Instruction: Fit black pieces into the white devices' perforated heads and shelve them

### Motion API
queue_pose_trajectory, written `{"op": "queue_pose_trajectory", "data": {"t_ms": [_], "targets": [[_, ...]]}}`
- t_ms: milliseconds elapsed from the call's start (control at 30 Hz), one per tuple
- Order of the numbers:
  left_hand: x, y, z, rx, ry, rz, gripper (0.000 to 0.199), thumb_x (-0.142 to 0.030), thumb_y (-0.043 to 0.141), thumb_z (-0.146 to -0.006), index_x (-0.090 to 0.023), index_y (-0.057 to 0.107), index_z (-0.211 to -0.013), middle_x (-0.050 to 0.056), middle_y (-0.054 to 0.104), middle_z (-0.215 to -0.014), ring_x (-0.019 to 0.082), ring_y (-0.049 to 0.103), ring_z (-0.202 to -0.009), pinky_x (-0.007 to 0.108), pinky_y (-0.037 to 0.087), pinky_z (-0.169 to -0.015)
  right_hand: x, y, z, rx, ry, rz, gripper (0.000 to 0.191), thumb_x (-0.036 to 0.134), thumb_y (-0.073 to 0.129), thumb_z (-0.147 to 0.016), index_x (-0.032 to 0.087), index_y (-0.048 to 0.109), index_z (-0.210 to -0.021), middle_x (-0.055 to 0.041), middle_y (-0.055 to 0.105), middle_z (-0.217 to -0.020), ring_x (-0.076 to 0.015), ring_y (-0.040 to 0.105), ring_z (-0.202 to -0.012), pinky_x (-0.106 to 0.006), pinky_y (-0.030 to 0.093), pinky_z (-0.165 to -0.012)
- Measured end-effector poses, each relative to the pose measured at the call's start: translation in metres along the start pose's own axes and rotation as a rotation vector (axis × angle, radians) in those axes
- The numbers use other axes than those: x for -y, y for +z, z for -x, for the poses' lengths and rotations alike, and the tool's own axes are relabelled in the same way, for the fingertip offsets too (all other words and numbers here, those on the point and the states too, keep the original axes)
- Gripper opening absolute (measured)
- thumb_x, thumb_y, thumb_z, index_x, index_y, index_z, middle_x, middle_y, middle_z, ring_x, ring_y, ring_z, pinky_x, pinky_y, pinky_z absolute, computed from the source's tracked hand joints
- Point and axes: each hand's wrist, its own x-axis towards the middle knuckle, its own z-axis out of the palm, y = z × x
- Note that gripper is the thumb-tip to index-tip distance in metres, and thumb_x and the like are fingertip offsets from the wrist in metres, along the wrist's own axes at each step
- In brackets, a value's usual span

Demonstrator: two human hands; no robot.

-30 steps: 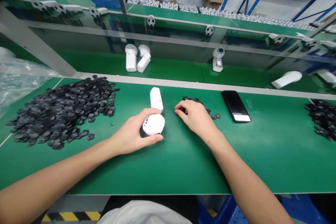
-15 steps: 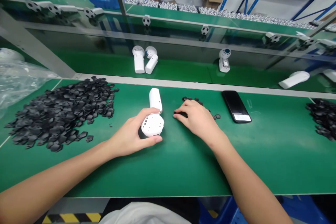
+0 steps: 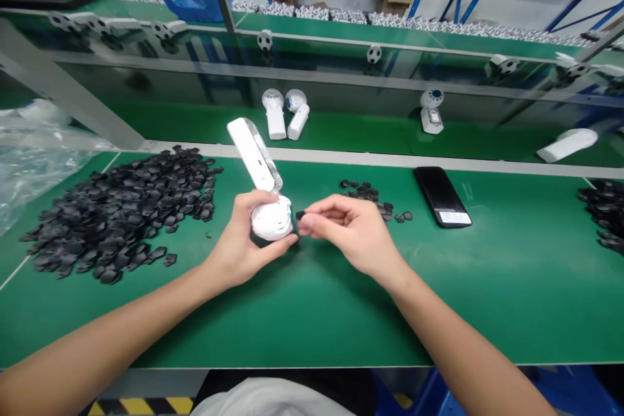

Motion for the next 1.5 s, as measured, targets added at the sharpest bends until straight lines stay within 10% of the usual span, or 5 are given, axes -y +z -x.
{"op": "queue_pose_trajectory", "data": {"t_ms": [433, 633, 1267, 1500], "targets": [[-0.010, -0.001, 0.002, 0.072, 0.044, 0.001, 0.057, -0.013, 0.070, -0.092, -0.033, 0.045, -0.140, 0.004, 0.048, -0.122, 0.015, 0.058, -0.099, 0.028, 0.049, -0.087, 0.008, 0.014, 0.009, 0.070, 0.000, -0.037, 0.013, 0.027, 0.087, -0.085, 0.021, 0.075, -0.083, 0.0009, 0.073, -0.075, -0.0129, 0.068, -0.068, -0.022, 0.056, -0.066], [-0.013, -0.006, 0.005, 0.149, -0.015, -0.010, 0.069, -0.036, 0.083, -0.082, -0.033, 0.046, -0.140, 0.005, 0.044, -0.122, 0.017, 0.057, -0.095, 0.031, 0.053, -0.081, 0.002, 0.027, 0.013, 0.025, -0.036, 0.121, 0.014, 0.032, 0.084, -0.088, 0.022, 0.075, -0.084, 0.0007, 0.075, -0.080, -0.0140, 0.067, -0.070, -0.025, 0.054, -0.065], [-0.013, -0.004, 0.007, 0.111, 0.097, -0.030, 0.034, -0.038, 0.082, -0.089, -0.023, 0.067, -0.115, 0.004, 0.051, -0.104, 0.017, 0.057, -0.096, 0.026, 0.048, -0.078, -0.009, 0.028, 0.007, 0.055, 0.095, 0.155, 0.037, 0.031, 0.094, -0.071, 0.020, 0.059, -0.066, 0.0034, 0.066, -0.065, -0.0127, 0.052, -0.061, -0.026, 0.040, -0.056], [-0.003, 0.011, 0.000, 0.129, -0.137, 0.206, 0.038, -0.041, 0.081, -0.089, -0.026, 0.066, -0.120, 0.001, 0.065, -0.107, 0.015, 0.060, -0.088, 0.027, 0.047, -0.078, -0.006, 0.014, -0.003, 0.105, -0.088, 0.317, 0.029, 0.038, 0.086, -0.083, 0.021, 0.065, -0.074, 0.0038, 0.066, -0.070, -0.0138, 0.058, -0.068, -0.027, 0.044, -0.066]]}}
